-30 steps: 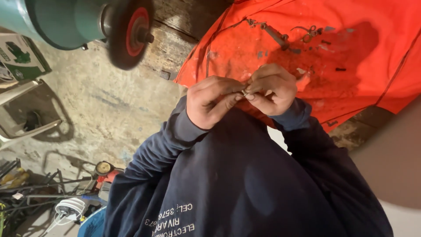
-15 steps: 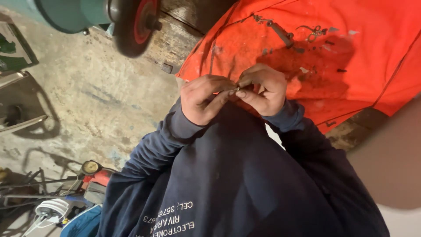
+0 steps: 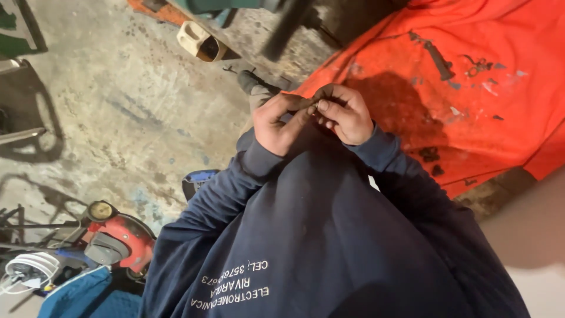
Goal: The person repeatedly picks up small metal parts from a red cloth and grinds them against a rotating bench grinder wheel. They handle the parts with both hands, rotating them to grind different sides, and place them back on the cloth after each grinding session.
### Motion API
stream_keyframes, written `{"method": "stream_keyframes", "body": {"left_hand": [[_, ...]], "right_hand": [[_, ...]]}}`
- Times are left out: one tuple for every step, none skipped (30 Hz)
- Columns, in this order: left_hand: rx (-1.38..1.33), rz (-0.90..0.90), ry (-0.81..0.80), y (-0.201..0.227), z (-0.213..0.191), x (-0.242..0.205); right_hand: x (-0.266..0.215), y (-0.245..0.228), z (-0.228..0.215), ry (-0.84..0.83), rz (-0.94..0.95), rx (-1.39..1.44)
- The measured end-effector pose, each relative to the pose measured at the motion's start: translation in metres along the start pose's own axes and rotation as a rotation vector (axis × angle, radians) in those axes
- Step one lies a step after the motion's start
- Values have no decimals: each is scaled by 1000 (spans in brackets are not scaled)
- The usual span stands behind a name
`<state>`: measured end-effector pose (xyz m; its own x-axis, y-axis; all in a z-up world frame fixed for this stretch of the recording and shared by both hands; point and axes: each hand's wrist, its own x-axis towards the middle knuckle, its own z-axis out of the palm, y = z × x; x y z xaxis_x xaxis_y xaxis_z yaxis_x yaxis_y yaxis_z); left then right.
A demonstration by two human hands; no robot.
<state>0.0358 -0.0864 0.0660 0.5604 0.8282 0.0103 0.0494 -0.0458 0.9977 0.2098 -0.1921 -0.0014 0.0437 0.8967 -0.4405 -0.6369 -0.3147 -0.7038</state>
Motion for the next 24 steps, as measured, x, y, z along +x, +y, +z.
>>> {"method": "stream_keyframes", "body": {"left_hand": [[-1,1,9,-2,-7,2],[9,3,19,-4,-13,4],[20,4,28,-6,-19,6],[16,8,35,-14,-22,5],[-232,-117,36,-22,-24,4],[-483,-243,34,-31,-26,3],[-489,-239,39,-35,-27,5],[-671,-306,67,-39,-29,6],[-853,-372,95,-43,-30,8],[-858,-371,98,-48,-32,7],[-754,-346,101,-54,-35,6],[-649,-325,102,-60,-35,4],[-655,-328,102,-60,-41,8],[-358,-174,77,-60,-46,12],[-61,-20,49,-60,-51,15],[-65,-31,49,-57,-54,16],[-37,10,16,-54,-57,18],[-6,56,-20,-51,-60,21],[-7,52,-21,-50,-61,22],[7,65,-48,-48,-62,23],[21,78,-74,-47,-63,24],[19,73,-76,-49,-63,23],[61,108,-76,-51,-62,22],[104,145,-75,-54,-61,22]], "right_hand": [[6,3,3,-6,4,-6],[12,7,6,8,26,0],[17,11,9,22,49,6],[23,15,14,19,49,-2],[30,18,18,29,90,73],[35,21,22,42,133,146],[39,25,25,41,135,137],[43,29,28,30,160,224],[48,33,30,20,186,311],[51,37,33,21,189,306],[54,41,34,55,187,345],[55,44,35,94,183,386],[58,45,35,99,185,383],[59,46,34,139,195,394],[60,47,33,179,204,405],[60,51,31,187,212,406],[59,54,29,173,209,438],[61,57,26,155,200,471],[61,58,25,159,202,472],[62,59,24,160,190,481],[62,60,22,161,178,490],[62,59,23,166,180,492],[62,58,24,169,191,511],[63,57,24,171,203,529]]}}
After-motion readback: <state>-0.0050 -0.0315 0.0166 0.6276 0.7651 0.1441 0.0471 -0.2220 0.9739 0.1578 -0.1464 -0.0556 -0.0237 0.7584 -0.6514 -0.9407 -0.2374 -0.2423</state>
